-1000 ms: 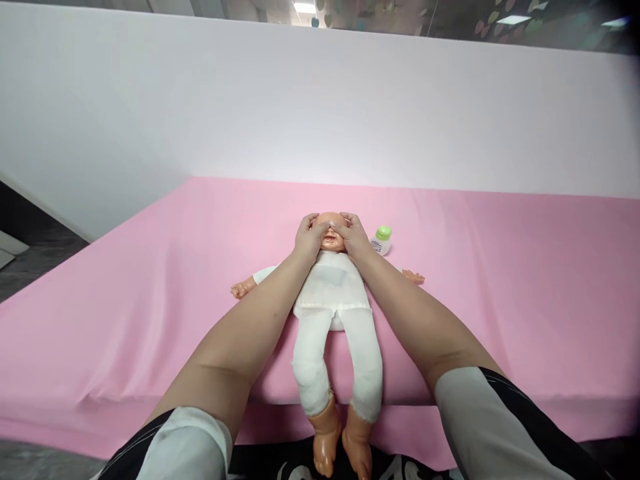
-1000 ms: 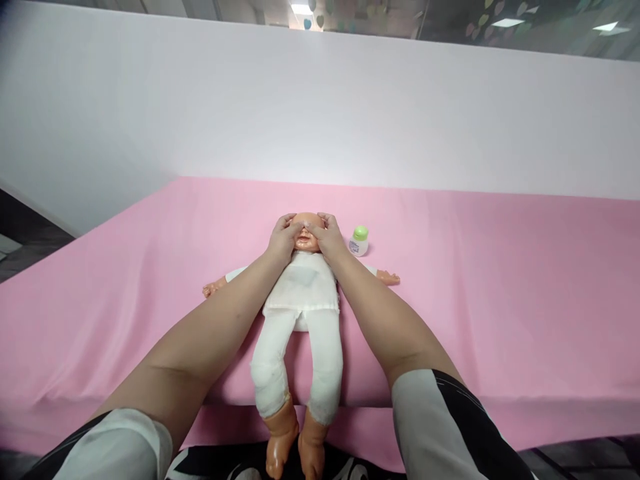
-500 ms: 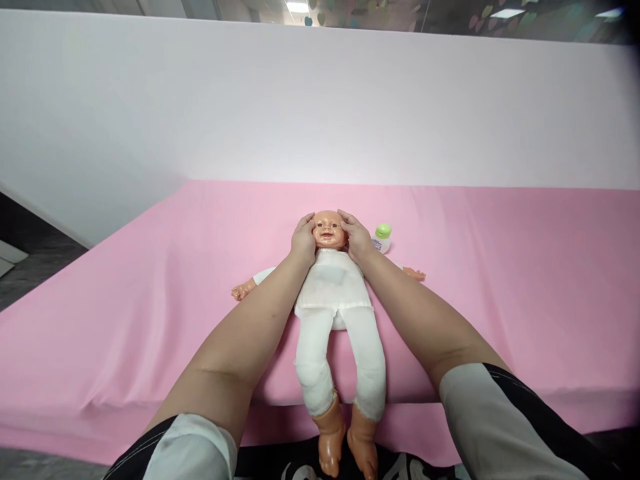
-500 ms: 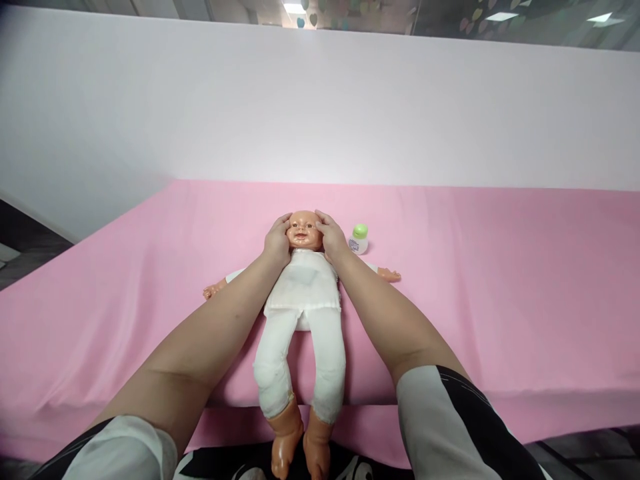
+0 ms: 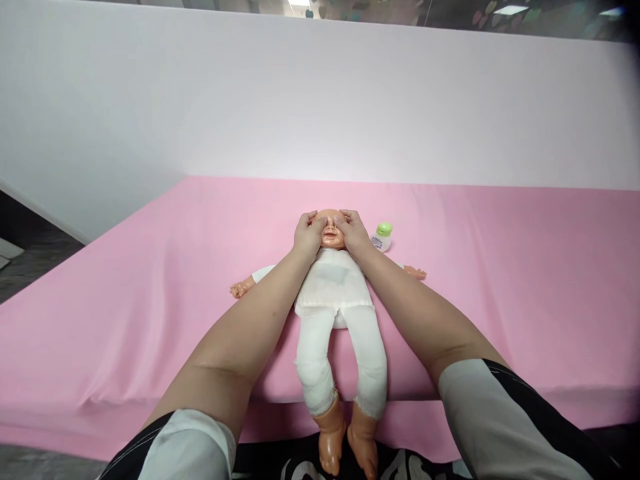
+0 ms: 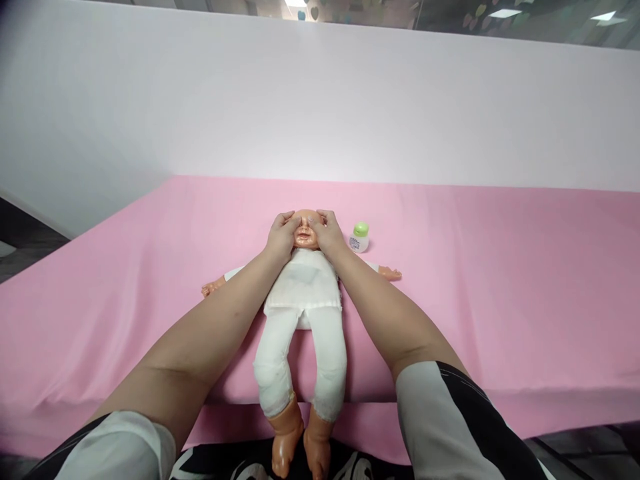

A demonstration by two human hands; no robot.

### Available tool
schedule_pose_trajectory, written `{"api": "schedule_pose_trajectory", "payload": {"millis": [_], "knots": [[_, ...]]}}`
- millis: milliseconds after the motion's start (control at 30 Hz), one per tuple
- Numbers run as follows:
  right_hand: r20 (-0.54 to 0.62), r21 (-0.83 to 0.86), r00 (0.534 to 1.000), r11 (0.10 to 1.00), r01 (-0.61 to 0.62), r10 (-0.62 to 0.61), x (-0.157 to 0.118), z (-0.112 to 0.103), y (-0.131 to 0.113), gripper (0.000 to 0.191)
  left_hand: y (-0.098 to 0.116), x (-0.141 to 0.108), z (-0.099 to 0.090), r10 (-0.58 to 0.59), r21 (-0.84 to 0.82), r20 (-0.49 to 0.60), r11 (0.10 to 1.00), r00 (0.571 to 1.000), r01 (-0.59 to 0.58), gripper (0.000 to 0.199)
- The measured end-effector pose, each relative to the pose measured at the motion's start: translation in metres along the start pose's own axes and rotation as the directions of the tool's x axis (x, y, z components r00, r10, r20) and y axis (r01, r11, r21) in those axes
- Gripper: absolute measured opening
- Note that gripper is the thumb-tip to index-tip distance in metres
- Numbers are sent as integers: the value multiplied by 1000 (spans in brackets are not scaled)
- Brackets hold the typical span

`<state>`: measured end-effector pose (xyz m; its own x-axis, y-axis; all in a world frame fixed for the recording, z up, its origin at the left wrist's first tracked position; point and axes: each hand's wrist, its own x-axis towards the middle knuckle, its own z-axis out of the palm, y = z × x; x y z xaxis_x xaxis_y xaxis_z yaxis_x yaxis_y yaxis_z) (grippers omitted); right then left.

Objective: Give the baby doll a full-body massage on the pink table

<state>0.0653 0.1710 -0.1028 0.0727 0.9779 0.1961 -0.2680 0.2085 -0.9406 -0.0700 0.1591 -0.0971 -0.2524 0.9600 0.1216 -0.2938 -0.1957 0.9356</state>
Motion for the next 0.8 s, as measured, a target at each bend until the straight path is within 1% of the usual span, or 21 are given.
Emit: {"api": "schedule_pose_trajectory", "payload": {"millis": [167, 300, 433, 500, 567, 667, 800], "knots": [[37, 66, 998, 997, -44, 42, 1, -2, -2, 47, 3, 0, 0, -59, -54, -24, 997, 998, 58, 39], [65, 85, 996, 994, -72, 67, -3, -5, -7, 50, 8, -2, -2, -89, -91, -31, 992, 996, 86, 37], [87, 61, 996, 997, -37, 32, -9, -3, -10, 59, 10, -5, -3, -76, -80, -1, 994, 997, 75, 47], [89, 18, 996, 1000, -10, 9, -11, -1, -9, 62, 10, -6, -3, -64, -60, 7, 996, 998, 65, 55], [73, -40, 997, 999, 3, 0, -10, -1, -8, 64, 10, -6, -3, -60, -37, 7, 998, 998, 60, 58], [37, -67, 999, 998, -2, 4, -7, 0, -5, 60, 9, -5, -2, -56, -15, 7, 998, 998, 56, 51], [27, -9, 1000, 1000, -12, 13, -2, 0, -1, 49, 8, -3, -1, -60, -17, -1, 998, 998, 59, 36]]}}
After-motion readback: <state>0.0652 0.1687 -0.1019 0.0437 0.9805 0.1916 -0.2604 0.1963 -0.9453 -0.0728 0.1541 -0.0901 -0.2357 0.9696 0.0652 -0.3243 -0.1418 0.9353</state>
